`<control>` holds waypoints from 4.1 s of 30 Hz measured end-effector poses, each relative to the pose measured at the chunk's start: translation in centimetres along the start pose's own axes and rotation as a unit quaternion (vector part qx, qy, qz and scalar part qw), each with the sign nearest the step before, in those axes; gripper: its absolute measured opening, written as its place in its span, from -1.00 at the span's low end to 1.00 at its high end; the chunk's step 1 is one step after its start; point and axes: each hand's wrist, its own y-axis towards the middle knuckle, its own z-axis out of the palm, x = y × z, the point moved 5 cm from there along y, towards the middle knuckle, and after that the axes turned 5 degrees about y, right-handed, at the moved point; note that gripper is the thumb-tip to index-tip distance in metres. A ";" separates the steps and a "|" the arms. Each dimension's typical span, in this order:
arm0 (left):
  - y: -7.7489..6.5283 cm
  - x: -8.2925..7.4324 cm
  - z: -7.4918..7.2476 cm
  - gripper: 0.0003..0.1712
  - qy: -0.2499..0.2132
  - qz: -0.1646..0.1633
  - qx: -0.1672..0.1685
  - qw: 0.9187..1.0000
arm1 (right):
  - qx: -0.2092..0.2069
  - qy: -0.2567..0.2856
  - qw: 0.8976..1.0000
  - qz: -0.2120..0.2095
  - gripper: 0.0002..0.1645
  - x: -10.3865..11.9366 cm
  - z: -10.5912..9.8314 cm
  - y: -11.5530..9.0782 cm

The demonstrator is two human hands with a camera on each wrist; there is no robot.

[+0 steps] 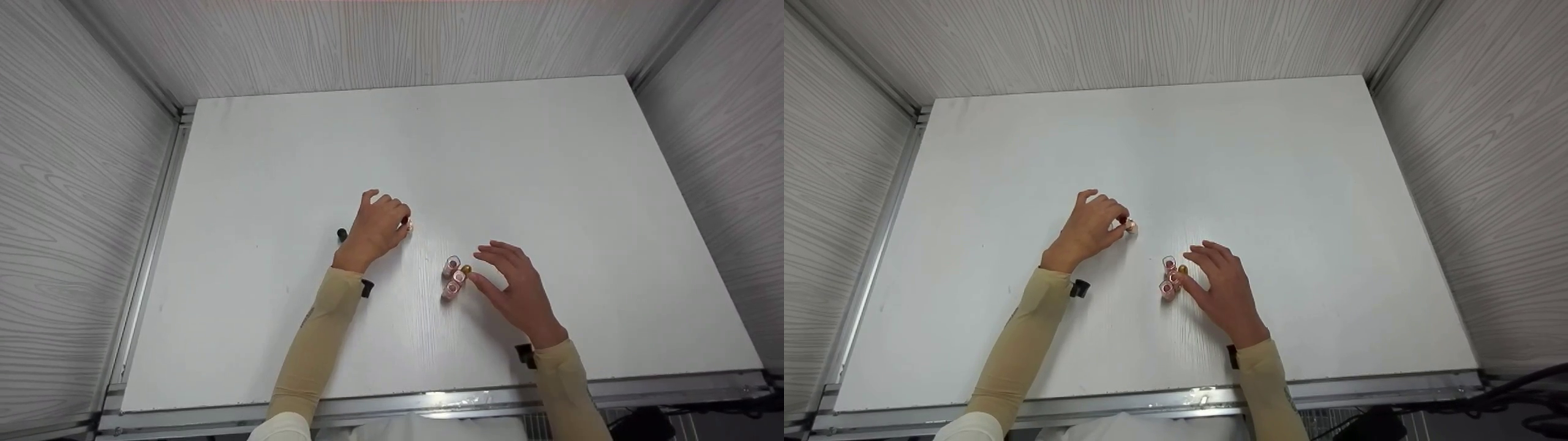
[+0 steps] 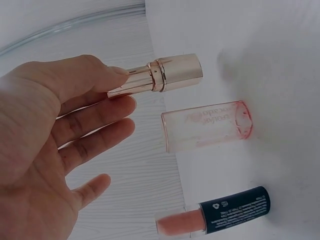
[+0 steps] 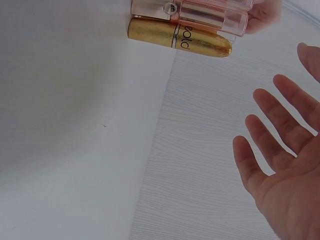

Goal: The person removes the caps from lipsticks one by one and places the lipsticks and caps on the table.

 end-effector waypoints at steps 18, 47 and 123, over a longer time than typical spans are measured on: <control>0.4 0.1 1.6 -0.79 0.029 -0.005 0.042 0.999 | 0.001 -0.004 1.000 0.009 -0.62 -0.3 -0.1 -0.2; 0.2 0.3 1.9 -0.81 0.009 -0.012 0.040 0.999 | -0.001 0.005 1.000 -0.001 -0.68 -0.4 0.1 -0.2; -1.7 -8.5 0.8 -0.69 -0.033 0.134 0.081 0.987 | 0.003 -0.002 1.000 0.009 -0.71 -0.3 0.2 -0.1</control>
